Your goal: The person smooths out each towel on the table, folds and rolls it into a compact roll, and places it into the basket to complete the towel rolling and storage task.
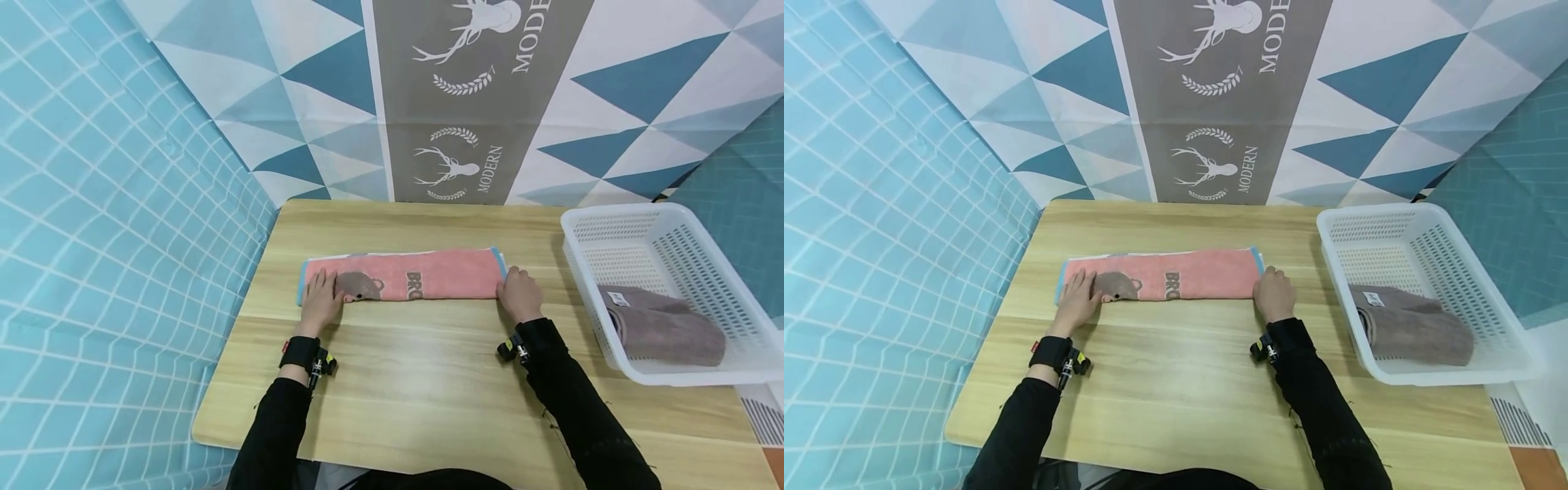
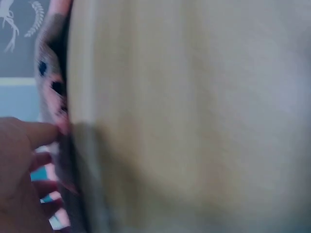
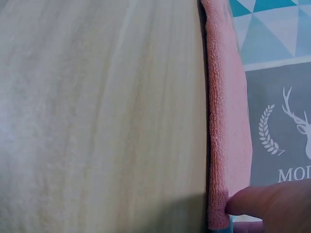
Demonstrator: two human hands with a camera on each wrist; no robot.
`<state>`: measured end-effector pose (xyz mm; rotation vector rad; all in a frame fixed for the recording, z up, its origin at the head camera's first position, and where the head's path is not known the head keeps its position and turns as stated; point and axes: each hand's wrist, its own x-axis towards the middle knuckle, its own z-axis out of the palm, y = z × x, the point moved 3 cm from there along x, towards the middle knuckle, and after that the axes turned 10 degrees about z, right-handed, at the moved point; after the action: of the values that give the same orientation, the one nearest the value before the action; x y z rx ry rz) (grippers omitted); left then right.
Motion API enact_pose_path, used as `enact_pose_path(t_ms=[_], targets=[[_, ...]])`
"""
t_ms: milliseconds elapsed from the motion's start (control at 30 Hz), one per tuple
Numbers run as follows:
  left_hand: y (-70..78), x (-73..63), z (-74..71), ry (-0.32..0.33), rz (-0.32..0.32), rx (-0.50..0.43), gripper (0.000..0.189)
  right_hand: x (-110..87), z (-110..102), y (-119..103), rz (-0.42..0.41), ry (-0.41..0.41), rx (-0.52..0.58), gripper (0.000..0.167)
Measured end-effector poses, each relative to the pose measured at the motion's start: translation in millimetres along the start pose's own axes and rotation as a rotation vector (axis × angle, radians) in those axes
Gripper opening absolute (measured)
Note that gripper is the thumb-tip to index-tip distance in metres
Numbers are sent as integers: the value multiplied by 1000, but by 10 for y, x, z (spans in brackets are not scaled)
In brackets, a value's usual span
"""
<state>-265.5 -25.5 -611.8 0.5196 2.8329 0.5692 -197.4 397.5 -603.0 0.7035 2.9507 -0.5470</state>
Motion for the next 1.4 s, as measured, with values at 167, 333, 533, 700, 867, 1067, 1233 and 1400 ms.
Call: enact_pose_path(t_ms=[167, 333, 533, 700, 867, 1067, 1233, 1400], targets=[[287, 124, -2, 37, 14, 62, 47, -24, 46, 62, 44, -90, 20, 35], [812, 244, 166, 180, 239, 115, 34, -40, 33, 129, 140, -150, 58, 52], [1586, 306, 532, 135, 521, 46, 38, -86, -8, 182, 178, -197, 69, 44], [2076, 357, 778, -68, 556, -12, 41, -125, -32, 202, 164, -151, 253, 34], [2401, 486, 853, -177, 569, -46, 35, -140, -66, 258, 163, -43, 415, 19], [2613, 736, 804, -245, 462, -106, 35, -161, -179, 265, 158, 18, 468, 20], [2784, 908, 755, -229, 369, -157, 37, -228, -240, 153, 81, 41, 512, 18], [2903, 1000, 741, -165, 298, -278, 34, -313, -222, 8, -35, 119, 490, 12]])
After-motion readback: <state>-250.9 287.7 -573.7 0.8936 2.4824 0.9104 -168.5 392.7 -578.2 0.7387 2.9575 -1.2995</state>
